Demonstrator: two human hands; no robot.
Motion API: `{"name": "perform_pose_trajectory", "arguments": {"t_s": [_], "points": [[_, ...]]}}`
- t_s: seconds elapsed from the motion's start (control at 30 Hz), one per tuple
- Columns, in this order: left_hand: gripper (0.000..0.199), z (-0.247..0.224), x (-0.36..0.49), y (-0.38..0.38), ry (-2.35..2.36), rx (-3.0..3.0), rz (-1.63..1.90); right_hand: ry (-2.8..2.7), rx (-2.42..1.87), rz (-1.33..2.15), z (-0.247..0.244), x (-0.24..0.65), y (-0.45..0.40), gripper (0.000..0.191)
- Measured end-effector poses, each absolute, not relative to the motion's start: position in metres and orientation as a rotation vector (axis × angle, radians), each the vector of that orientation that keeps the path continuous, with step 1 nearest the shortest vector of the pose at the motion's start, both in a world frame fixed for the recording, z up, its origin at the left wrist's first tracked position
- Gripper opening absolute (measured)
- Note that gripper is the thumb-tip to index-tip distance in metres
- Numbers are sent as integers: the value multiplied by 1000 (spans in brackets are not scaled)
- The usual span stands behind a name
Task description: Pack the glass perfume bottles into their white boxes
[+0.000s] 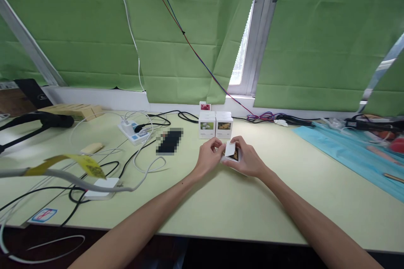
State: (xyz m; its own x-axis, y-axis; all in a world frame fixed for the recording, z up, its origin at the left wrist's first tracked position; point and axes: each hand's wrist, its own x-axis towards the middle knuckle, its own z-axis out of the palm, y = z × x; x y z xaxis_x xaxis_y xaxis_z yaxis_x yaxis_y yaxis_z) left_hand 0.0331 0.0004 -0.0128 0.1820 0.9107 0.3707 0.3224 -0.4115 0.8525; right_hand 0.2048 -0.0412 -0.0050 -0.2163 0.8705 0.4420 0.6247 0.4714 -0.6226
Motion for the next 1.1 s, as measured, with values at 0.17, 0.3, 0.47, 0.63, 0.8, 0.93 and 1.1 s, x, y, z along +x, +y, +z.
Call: {"name": "perform_pose_trajectory", "arguments": {"t_s": [0.17,0.3,0.47,0.63,0.8,0.93,1.1], "points": [[21,-14,34,1,1112,1843,1230,-1933,-1248,407,-5,205,-41,51],[22,-14,34,1,1096,1842,1228,-1929,-1247,401,-6,206,-40,52],[22,-12,33,1,1082,1865,1228,-1915,-1260,405,-7,206,-40,53],[23,-11,35,-1,1079,1870,1220,-1908,-1256,410,-6,205,-41,52],[23,-13,35,-1,1090,1876,1216,-1905,-1259,409,-6,204,-41,52],[22,-14,35,-1,1091,1868,1227,-1900,-1258,406,-6,204,-41,51],[19,-17,37,-2,1084,1867,1262,-1890,-1256,401,-5,203,-42,50]]}}
